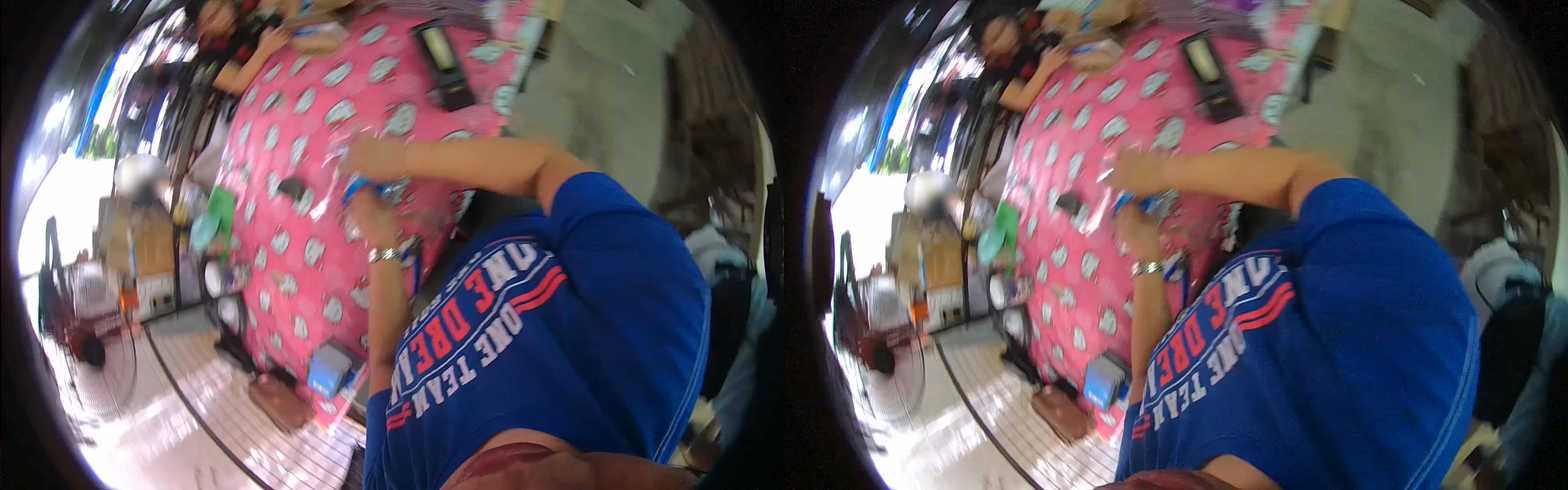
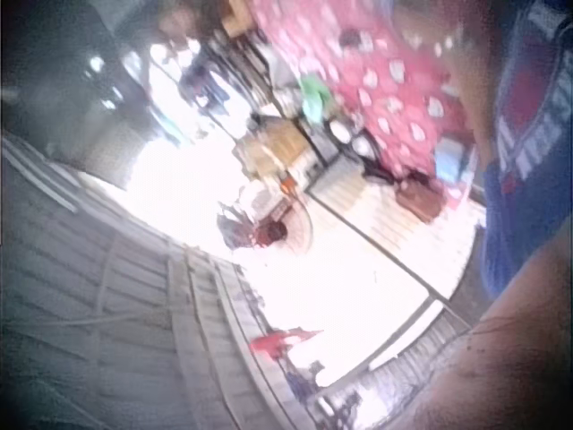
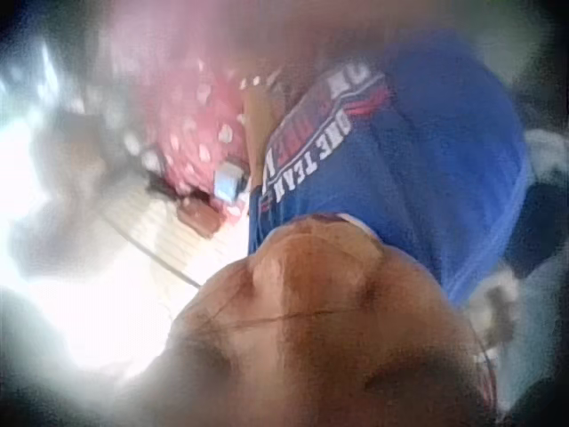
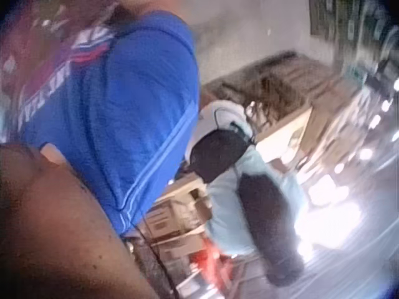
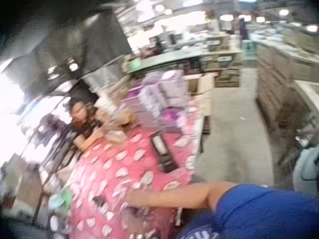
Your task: The person places a blue booklet and several white cards into plastic bags, seals the bags using tape from a dispenser, and stacks the completed packages on the table.
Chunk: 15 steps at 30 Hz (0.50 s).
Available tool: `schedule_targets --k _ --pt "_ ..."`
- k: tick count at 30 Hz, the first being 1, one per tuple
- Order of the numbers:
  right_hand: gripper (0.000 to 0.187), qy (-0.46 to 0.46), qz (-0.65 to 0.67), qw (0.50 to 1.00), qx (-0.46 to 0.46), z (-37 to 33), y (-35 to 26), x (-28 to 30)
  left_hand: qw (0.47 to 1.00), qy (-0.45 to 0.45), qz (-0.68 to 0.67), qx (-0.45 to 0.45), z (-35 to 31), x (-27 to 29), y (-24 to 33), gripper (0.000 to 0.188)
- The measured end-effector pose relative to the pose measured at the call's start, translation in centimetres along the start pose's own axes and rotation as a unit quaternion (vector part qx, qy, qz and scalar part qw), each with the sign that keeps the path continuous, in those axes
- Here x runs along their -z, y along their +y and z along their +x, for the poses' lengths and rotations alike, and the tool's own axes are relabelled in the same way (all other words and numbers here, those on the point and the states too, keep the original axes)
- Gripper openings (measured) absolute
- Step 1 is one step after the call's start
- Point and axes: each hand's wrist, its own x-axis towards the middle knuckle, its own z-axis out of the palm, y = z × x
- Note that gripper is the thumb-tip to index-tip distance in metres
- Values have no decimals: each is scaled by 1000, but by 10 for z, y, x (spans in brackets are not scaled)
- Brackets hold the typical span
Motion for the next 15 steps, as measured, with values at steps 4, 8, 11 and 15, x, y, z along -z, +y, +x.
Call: schedule_targets --k 4,8,11,15 --pt "15 12 -14 998 -68 -16 -6 -34 996 56 -33 53 28 14 6 40" --pt "14 18 -46 996 -73 -36 -28 -23 986 157 49 36 24 14 12 59" --pt "15 37 -36 993 -110 -42 -18 -24 997 5 53 57 40 24 18 55" --pt "15 77 -22 992 -97 -43 -10 -32 983 -105 143 53 51 36 14 42"
